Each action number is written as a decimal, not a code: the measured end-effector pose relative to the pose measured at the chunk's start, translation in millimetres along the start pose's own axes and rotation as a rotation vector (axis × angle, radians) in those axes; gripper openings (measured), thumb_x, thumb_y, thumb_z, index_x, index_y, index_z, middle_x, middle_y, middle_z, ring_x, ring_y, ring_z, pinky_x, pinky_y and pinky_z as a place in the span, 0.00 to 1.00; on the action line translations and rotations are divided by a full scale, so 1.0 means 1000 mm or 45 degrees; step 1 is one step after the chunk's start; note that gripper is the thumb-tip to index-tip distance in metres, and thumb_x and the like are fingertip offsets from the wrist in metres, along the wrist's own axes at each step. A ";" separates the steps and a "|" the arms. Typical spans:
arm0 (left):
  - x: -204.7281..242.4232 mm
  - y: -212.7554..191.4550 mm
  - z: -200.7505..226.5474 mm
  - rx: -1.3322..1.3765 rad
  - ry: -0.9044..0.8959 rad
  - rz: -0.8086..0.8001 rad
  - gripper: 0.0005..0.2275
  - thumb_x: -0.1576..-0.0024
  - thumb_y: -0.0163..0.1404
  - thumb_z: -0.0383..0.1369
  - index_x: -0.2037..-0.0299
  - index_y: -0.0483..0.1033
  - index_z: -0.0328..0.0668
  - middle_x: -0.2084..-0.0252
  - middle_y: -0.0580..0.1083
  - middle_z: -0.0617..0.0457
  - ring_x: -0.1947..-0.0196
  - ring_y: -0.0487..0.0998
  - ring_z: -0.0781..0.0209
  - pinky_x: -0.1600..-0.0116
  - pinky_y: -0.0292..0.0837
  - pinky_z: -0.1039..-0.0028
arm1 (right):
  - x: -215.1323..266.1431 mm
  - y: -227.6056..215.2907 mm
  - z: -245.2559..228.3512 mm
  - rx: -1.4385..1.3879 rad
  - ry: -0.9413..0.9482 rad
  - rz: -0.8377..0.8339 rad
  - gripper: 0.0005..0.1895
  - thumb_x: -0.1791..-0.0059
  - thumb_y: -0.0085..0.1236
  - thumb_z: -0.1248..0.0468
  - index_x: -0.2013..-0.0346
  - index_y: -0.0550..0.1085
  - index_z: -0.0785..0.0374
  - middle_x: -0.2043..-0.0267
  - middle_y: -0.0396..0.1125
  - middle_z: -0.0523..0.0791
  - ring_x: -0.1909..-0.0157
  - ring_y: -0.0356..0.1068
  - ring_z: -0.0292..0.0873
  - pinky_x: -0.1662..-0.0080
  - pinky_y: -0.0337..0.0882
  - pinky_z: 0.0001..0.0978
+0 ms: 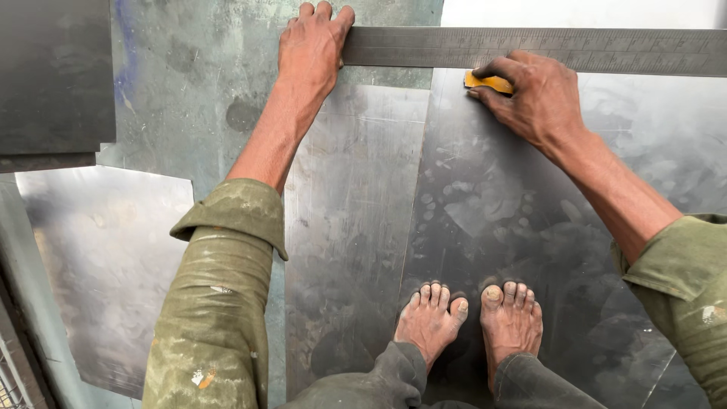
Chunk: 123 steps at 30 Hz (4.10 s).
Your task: The person uses a metal square ruler and a yellow marking tool to draw straight lines on large metal sheets. They repeatedly reposition the ruler and mark new lines across the surface of the sheets.
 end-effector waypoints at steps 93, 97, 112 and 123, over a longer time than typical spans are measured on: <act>0.005 -0.024 -0.016 0.551 0.144 -0.327 0.24 0.42 0.63 0.35 0.34 0.75 0.52 0.52 0.80 0.49 0.56 0.81 0.49 0.49 0.76 0.60 | -0.010 -0.029 0.045 0.626 -0.071 0.042 0.27 0.49 0.68 0.40 0.52 0.78 0.59 0.72 0.71 0.42 0.74 0.70 0.36 0.73 0.68 0.25; 0.004 -0.024 -0.015 0.525 0.176 -0.336 0.24 0.42 0.63 0.35 0.34 0.76 0.52 0.53 0.81 0.48 0.57 0.81 0.48 0.51 0.77 0.60 | -0.008 -0.031 0.042 0.679 -0.105 0.067 0.28 0.50 0.66 0.39 0.51 0.78 0.59 0.70 0.70 0.41 0.74 0.69 0.35 0.72 0.67 0.24; 0.004 -0.019 -0.018 0.650 0.125 -0.367 0.23 0.42 0.63 0.35 0.35 0.77 0.50 0.49 0.81 0.49 0.56 0.82 0.50 0.49 0.77 0.63 | -0.006 -0.041 0.039 0.577 -0.046 0.009 0.25 0.47 0.64 0.45 0.50 0.76 0.63 0.66 0.73 0.45 0.68 0.73 0.40 0.68 0.72 0.29; 0.004 -0.024 -0.017 0.555 0.140 -0.376 0.23 0.41 0.63 0.39 0.34 0.77 0.50 0.48 0.79 0.47 0.53 0.80 0.47 0.47 0.76 0.59 | 0.043 -0.039 0.045 -0.031 0.209 -0.106 0.15 0.47 0.69 0.57 0.50 0.81 0.62 0.55 0.77 0.48 0.59 0.77 0.46 0.56 0.78 0.36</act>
Point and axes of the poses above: each hand's wrist, its own x-axis away from the middle knuckle, its own y-axis out of the palm, z = x × y, the point moved 7 cm from there along -x, towards the middle knuckle
